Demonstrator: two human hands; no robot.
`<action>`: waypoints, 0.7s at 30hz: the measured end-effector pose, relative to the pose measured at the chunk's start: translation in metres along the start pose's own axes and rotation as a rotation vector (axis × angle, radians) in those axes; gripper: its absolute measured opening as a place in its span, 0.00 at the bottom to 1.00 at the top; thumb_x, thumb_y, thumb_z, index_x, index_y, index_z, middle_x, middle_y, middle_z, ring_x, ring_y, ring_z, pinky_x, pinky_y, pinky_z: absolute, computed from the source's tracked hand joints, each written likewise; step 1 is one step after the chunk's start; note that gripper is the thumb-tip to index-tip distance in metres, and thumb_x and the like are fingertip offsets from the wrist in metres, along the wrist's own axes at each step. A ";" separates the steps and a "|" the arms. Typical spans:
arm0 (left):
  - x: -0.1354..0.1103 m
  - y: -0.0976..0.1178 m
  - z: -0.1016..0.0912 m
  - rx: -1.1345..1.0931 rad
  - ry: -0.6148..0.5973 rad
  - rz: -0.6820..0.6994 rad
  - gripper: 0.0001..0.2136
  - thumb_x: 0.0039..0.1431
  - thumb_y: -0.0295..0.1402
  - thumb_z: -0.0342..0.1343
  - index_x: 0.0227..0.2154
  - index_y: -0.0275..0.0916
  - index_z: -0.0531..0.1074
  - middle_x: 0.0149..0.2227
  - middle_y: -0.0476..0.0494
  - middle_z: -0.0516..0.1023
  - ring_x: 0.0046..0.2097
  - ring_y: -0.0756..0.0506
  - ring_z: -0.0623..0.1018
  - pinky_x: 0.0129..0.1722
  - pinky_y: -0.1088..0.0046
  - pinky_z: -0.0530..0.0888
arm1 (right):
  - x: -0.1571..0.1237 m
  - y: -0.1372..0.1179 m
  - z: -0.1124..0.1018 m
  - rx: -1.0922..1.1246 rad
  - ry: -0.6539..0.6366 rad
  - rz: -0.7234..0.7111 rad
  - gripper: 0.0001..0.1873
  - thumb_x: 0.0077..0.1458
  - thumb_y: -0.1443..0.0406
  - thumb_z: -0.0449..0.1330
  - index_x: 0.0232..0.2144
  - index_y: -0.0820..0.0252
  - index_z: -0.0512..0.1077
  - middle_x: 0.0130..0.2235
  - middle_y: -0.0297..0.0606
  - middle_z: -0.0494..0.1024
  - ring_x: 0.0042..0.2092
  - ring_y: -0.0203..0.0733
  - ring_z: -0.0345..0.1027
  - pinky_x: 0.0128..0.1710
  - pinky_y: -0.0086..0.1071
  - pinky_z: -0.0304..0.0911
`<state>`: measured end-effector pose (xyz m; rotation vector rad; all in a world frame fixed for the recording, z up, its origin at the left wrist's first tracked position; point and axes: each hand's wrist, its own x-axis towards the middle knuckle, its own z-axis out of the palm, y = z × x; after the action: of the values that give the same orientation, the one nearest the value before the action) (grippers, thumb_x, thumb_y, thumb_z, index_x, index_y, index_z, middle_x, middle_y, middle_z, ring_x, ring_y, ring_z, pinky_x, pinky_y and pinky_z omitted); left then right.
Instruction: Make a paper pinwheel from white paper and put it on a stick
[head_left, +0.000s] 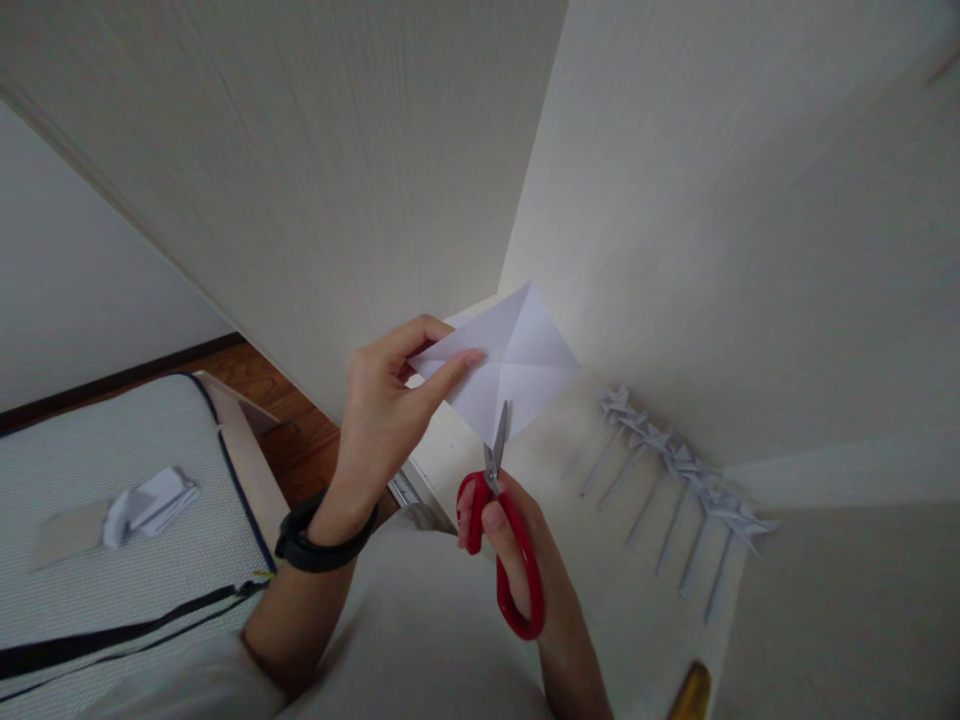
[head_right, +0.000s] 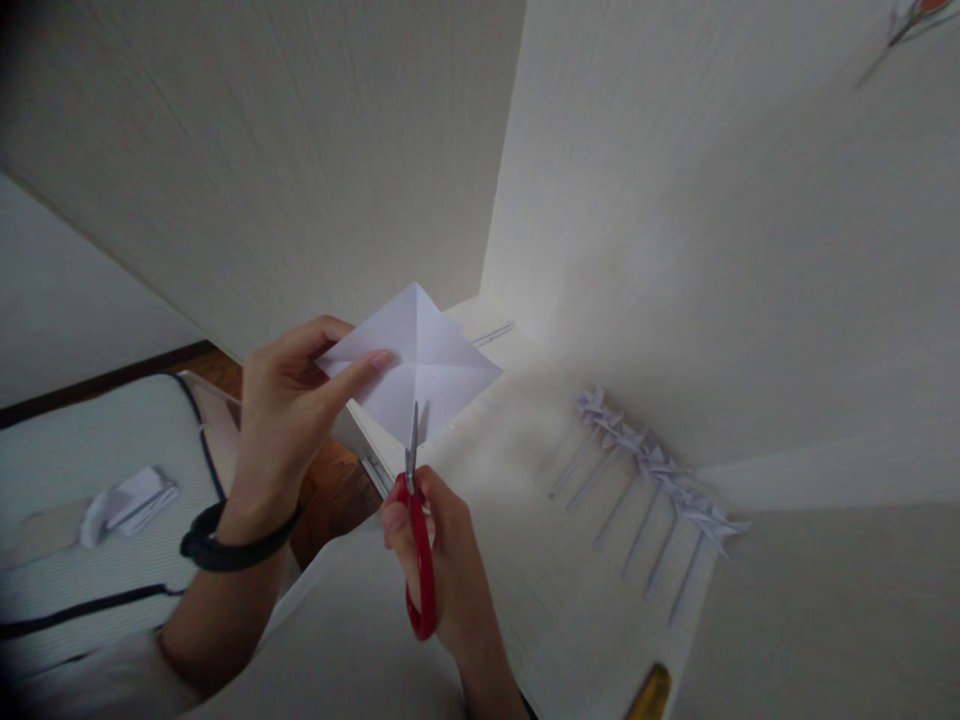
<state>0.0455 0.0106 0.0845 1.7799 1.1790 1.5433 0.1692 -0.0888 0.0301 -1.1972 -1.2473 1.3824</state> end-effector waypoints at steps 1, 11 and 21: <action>0.000 0.000 0.000 0.001 -0.002 0.001 0.07 0.51 0.32 0.61 0.22 0.37 0.71 0.21 0.54 0.68 0.22 0.55 0.63 0.20 0.79 0.59 | 0.000 0.000 0.000 0.002 0.000 0.000 0.25 0.53 0.42 0.49 0.27 0.57 0.61 0.26 0.35 0.65 0.27 0.35 0.60 0.26 0.29 0.59; 0.000 0.000 0.000 0.001 0.003 -0.006 0.07 0.51 0.33 0.61 0.23 0.37 0.72 0.21 0.53 0.69 0.22 0.54 0.64 0.20 0.79 0.59 | 0.000 -0.001 0.000 0.018 -0.005 0.003 0.24 0.54 0.43 0.50 0.26 0.57 0.60 0.25 0.33 0.64 0.26 0.34 0.58 0.25 0.29 0.58; -0.001 0.001 0.000 0.041 0.009 0.007 0.08 0.53 0.34 0.60 0.23 0.37 0.72 0.21 0.53 0.69 0.22 0.54 0.64 0.20 0.79 0.60 | 0.000 -0.001 0.002 0.012 0.016 0.034 0.23 0.54 0.44 0.51 0.26 0.57 0.61 0.25 0.33 0.63 0.26 0.34 0.59 0.26 0.29 0.60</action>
<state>0.0461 0.0094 0.0849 1.8071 1.2182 1.5426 0.1675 -0.0891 0.0309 -1.2240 -1.2115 1.4003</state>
